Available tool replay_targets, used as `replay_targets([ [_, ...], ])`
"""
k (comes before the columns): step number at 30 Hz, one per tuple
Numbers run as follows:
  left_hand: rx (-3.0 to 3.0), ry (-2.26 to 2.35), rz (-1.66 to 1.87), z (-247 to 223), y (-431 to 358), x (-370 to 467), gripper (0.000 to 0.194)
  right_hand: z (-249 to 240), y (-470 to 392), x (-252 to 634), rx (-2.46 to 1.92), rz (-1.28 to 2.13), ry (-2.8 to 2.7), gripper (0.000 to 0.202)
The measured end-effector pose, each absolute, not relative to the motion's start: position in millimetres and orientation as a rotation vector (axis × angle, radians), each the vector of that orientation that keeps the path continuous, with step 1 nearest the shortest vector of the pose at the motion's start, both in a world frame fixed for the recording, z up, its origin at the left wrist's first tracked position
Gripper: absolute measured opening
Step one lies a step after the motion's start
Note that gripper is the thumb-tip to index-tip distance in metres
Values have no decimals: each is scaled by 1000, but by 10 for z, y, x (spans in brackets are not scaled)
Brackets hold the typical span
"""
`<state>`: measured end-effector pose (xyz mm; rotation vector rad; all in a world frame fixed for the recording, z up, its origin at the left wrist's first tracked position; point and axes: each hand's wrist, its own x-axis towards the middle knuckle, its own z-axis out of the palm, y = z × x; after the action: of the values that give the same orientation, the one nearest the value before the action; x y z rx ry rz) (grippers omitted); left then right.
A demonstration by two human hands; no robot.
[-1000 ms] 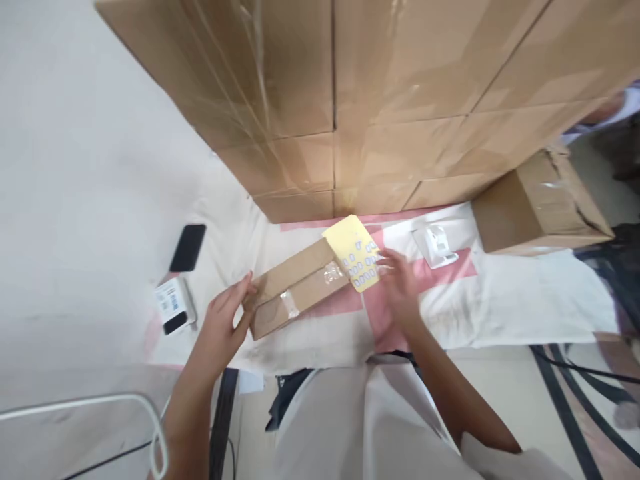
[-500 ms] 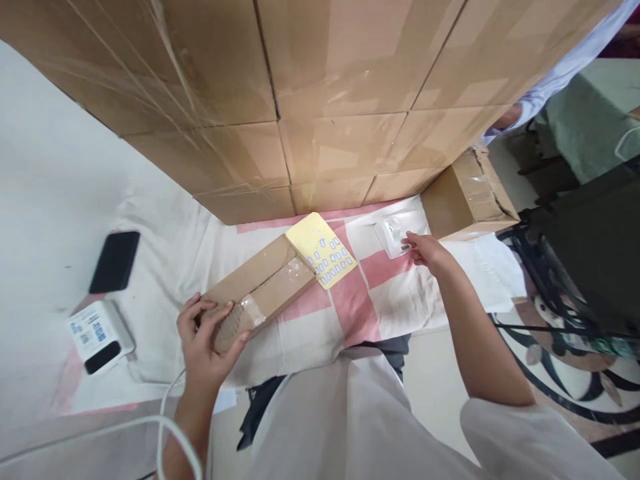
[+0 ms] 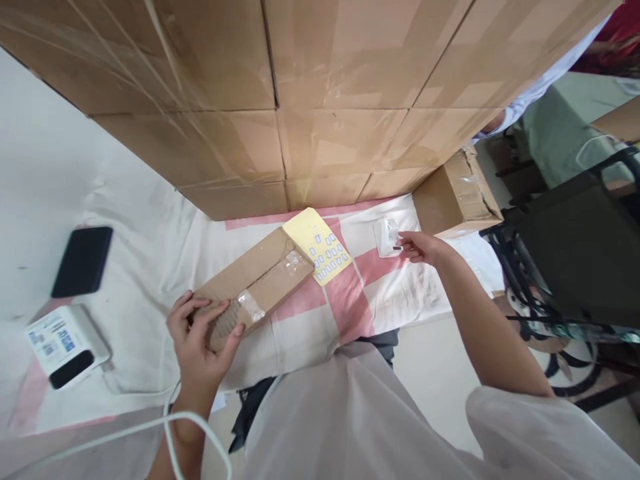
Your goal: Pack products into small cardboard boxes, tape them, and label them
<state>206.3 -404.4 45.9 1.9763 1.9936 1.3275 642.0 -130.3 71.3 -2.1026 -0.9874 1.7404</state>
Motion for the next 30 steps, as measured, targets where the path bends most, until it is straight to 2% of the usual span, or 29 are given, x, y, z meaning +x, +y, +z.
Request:
replay_targets([
  [11,1939,2053,1206,490,-4050,2051,35,580,-1445,6149,-2075,1469,-788,27],
  [16,1956,2032,1215,513,-4040,2064,36,559,-1579,6146,-1964,1411,-795,33],
  [26,1942,2059,1201,479,-4048,2058,35,359,-1892,6117,-1563,1285,-911,56],
  [30,1949,2056,1207,488,-4041,2058,36,207,-1978,6024,-1509,1169,-928,51],
])
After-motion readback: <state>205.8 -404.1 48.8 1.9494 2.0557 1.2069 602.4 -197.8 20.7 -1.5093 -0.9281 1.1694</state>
